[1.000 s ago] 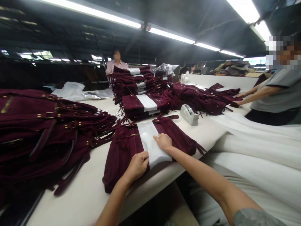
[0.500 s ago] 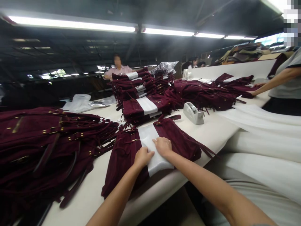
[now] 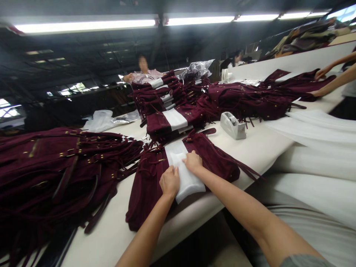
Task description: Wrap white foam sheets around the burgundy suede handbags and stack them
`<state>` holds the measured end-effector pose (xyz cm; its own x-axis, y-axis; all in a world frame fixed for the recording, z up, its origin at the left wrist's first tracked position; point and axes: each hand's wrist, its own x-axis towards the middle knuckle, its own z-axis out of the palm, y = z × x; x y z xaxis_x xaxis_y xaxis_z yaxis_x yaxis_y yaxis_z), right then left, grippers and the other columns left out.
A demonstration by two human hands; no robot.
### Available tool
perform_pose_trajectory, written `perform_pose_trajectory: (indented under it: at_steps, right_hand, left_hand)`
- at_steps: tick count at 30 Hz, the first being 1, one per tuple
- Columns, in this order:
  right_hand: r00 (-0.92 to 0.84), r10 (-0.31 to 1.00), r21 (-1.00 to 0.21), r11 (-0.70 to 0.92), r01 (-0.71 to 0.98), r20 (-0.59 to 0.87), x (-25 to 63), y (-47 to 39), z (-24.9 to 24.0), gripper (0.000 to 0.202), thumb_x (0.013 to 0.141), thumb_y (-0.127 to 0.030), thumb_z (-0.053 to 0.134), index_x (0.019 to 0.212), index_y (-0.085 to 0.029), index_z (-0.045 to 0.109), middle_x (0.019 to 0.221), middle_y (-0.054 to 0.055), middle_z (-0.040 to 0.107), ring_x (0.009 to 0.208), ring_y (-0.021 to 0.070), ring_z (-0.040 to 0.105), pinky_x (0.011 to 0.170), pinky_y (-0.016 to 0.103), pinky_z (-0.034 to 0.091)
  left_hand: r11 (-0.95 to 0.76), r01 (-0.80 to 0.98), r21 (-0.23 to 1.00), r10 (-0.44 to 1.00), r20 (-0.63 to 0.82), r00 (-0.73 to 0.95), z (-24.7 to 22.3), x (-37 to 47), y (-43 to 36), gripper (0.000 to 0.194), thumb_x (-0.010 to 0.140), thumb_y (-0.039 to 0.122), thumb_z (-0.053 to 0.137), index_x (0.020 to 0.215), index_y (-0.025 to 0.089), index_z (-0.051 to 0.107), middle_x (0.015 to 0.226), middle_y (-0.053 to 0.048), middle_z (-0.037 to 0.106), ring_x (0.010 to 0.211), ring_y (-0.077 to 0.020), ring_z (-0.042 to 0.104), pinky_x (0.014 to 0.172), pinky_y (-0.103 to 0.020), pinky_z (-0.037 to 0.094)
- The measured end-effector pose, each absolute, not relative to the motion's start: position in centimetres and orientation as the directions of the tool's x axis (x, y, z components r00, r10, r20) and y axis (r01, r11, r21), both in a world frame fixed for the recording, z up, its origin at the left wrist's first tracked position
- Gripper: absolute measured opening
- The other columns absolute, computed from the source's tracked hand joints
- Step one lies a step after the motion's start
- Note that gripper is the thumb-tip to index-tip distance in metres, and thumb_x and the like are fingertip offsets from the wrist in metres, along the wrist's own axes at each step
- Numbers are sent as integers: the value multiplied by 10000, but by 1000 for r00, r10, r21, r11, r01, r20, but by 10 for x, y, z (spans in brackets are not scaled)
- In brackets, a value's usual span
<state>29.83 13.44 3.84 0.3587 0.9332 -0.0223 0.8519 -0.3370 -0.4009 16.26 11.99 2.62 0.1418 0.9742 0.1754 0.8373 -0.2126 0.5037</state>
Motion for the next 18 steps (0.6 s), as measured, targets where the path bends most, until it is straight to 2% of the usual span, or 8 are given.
perform_pose_trajectory:
  at_steps: [3, 5, 9, 13, 15, 18]
  right_hand:
    - [364, 928, -434, -296, 851, 80, 299, 132, 38, 288, 926, -413, 574, 1074, -200, 700, 1234, 129, 531, 1018, 239, 619, 814, 306, 471]
    - [408, 904, -513, -292, 807, 126, 302, 133, 38, 303, 942, -436, 538, 1063, -206, 693, 1224, 121, 558, 1081, 253, 587, 840, 307, 455]
    - [491, 871, -648, -371, 665, 5, 319, 149, 37, 385, 1016, -361, 357, 1128, -148, 658, 1089, 150, 665, 1019, 246, 629, 821, 308, 446]
    - [439, 895, -680, -371, 632, -81, 336, 169, 30, 289, 912, -375, 572, 922, -136, 733, 942, 131, 724, 913, 225, 669, 722, 246, 446]
    - [408, 906, -695, -364, 620, -110, 339, 173, 25, 276, 871, -387, 621, 870, -141, 747, 876, 110, 734, 832, 202, 676, 662, 226, 440]
    - [358, 923, -701, -348, 622, -140, 338, 170, 23, 182, 818, -304, 661, 828, -152, 760, 772, 79, 731, 727, 176, 668, 587, 209, 417]
  left_hand:
    - [-260, 829, 495, 959, 235, 160, 25, 163, 123, 225, 911, 301, 462, 765, 202, 602, 1005, -115, 609, 994, -268, 554, 808, -345, 435]
    - [-266, 820, 507, 957, 238, 163, 22, 161, 126, 246, 912, 268, 447, 704, 203, 561, 932, -105, 610, 941, -256, 555, 821, -349, 433]
    - [-257, 791, 555, 960, 240, 143, 15, 158, 131, 251, 907, 254, 449, 668, 210, 511, 833, -84, 608, 867, -243, 548, 801, -346, 430]
    - [-269, 733, 625, 956, 264, 125, 13, 157, 132, 225, 896, 267, 468, 684, 207, 512, 847, -75, 602, 855, -232, 552, 809, -349, 446]
    - [-288, 685, 669, 951, 285, 121, 14, 156, 132, 202, 906, 281, 454, 742, 200, 538, 882, -69, 598, 862, -216, 567, 821, -339, 459]
    - [-324, 609, 723, 940, 320, 120, 15, 154, 131, 224, 933, 331, 421, 841, 196, 573, 938, -62, 593, 897, -201, 576, 863, -331, 467]
